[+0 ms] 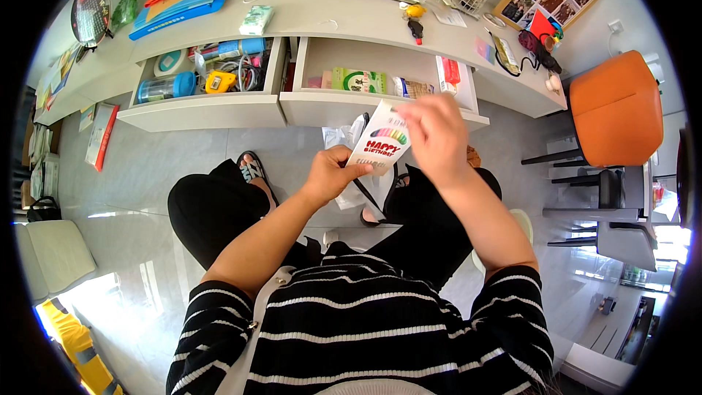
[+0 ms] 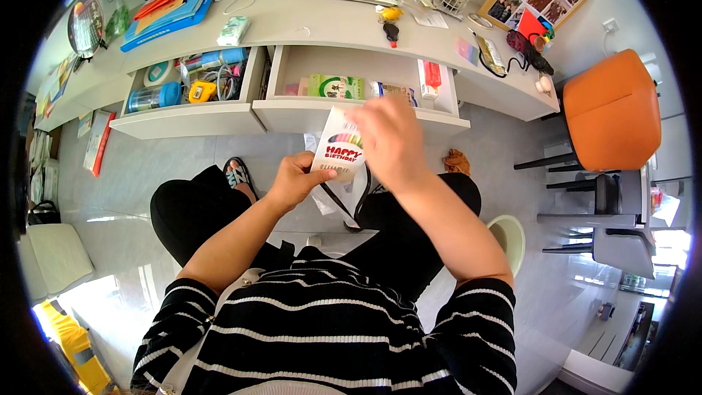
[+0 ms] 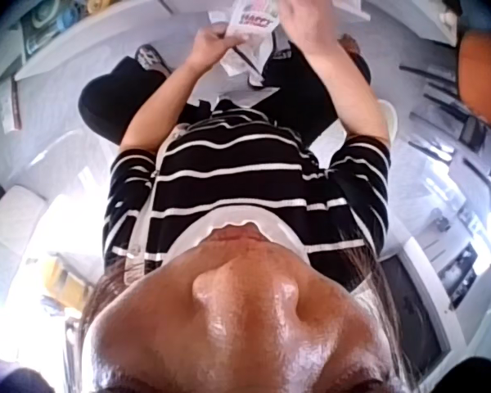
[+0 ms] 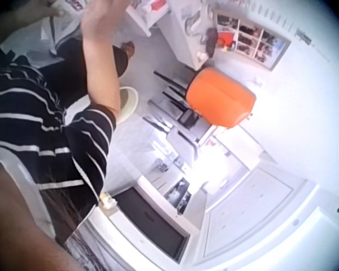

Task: The person organizes items in a desk drawer by moving a roll of tape, a plastic container, and several cards, then placing a birthday card and other small items into a white plastic bag.

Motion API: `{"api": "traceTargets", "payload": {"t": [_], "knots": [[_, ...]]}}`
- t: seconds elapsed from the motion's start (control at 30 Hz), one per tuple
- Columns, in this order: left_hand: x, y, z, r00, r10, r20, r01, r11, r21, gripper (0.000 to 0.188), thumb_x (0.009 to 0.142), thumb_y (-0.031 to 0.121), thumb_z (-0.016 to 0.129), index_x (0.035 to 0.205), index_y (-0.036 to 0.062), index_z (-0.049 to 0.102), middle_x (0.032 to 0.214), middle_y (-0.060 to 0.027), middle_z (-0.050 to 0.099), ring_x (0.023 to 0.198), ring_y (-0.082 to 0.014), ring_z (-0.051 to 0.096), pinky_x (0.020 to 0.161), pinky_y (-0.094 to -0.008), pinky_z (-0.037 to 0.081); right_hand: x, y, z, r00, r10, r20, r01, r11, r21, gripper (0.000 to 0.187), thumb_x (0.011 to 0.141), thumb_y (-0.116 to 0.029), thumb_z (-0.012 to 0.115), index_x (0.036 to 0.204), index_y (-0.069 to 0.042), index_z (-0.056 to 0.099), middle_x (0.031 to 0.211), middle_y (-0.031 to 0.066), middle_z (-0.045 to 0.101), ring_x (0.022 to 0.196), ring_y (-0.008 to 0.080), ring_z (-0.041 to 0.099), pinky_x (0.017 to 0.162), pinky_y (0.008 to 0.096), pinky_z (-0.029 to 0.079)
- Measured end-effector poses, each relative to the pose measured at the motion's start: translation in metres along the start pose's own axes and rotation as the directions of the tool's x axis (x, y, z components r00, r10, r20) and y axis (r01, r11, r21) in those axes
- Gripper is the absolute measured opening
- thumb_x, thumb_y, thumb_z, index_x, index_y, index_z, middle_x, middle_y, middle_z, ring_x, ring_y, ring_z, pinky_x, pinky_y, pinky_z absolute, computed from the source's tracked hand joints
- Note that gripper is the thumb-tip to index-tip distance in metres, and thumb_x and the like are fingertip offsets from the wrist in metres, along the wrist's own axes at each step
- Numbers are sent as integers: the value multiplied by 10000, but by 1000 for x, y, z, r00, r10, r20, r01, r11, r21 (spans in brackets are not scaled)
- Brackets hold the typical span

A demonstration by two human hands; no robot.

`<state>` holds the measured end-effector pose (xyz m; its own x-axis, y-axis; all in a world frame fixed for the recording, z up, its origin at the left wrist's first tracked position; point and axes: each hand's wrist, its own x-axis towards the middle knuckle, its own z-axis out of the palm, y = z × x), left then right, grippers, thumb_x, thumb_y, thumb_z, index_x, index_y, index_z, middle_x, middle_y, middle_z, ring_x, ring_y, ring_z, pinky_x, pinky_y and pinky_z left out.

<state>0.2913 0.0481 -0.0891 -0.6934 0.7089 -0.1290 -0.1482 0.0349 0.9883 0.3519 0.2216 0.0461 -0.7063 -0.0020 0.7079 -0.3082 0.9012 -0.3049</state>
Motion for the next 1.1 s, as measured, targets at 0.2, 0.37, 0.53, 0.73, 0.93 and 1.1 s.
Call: {"api": "traceTargets", "payload": {"t": [0.2, 0.37, 0.53, 0.73, 0.93, 1.1], "knots": [[5, -10, 3, 989, 116, -93, -114, 993, 27, 183, 702, 121, 794, 789, 6, 682, 714, -31, 562, 644, -114, 485, 572, -277, 390, -15, -38, -4, 934, -348, -85, 335, 932, -135, 227, 615, -33, 707, 840, -42, 676, 792, 45, 572, 700, 209, 550, 655, 370, 481], [6, -9, 5, 971, 208, -116, -200, 977, 80, 145, 697, 70, 779, 805, 21, 695, 728, -30, 572, 663, -122, 508, 577, -269, 400, -21, -39, -7, 940, -327, -99, 315, 941, -125, 208, 633, -25, 685, 837, -25, 646, 833, 75, 604, 695, 224, 583, 598, 328, 488], [5, -5, 3, 957, 245, -152, -234, 968, 88, 183, 691, -30, 743, 860, 34, 710, 823, -37, 583, 735, -124, 555, 647, -241, 452, -22, -46, -13, 937, -342, -74, 332, 936, -118, 170, 693, -61, 650, 851, -17, 607, 857, 112, 629, 733, 259, 631, 611, 326, 522], [4, 5, 0, 961, 233, -150, -226, 972, 62, 193, 726, -79, 660, 882, 25, 706, 874, -47, 581, 814, -150, 549, 738, -250, 441, -33, -55, -15, 972, -233, 9, 231, 960, -159, 112, 780, -88, 648, 829, -43, 557, 959, 147, 660, 887, 278, 663, 821, 392, 516], [7, -5, -3, 947, 271, -175, -258, 962, 94, 228, 680, -69, 725, 884, 32, 710, 864, -36, 576, 762, -113, 556, 661, -225, 455, -34, -57, -14, 985, -170, 14, 170, 972, -162, 113, 780, -66, 645, 825, -60, 541, 992, 136, 663, 902, 270, 664, 931, 429, 449], [6, -3, -1, 953, 263, -152, -248, 963, 108, 189, 686, 10, 768, 865, 34, 711, 830, -39, 591, 730, -115, 551, 638, -239, 447, -34, -52, -15, 994, -106, 19, 107, 986, -124, 135, 761, -17, 645, 840, -49, 540, 1003, 139, 659, 911, 279, 659, 939, 458, 430]]}}
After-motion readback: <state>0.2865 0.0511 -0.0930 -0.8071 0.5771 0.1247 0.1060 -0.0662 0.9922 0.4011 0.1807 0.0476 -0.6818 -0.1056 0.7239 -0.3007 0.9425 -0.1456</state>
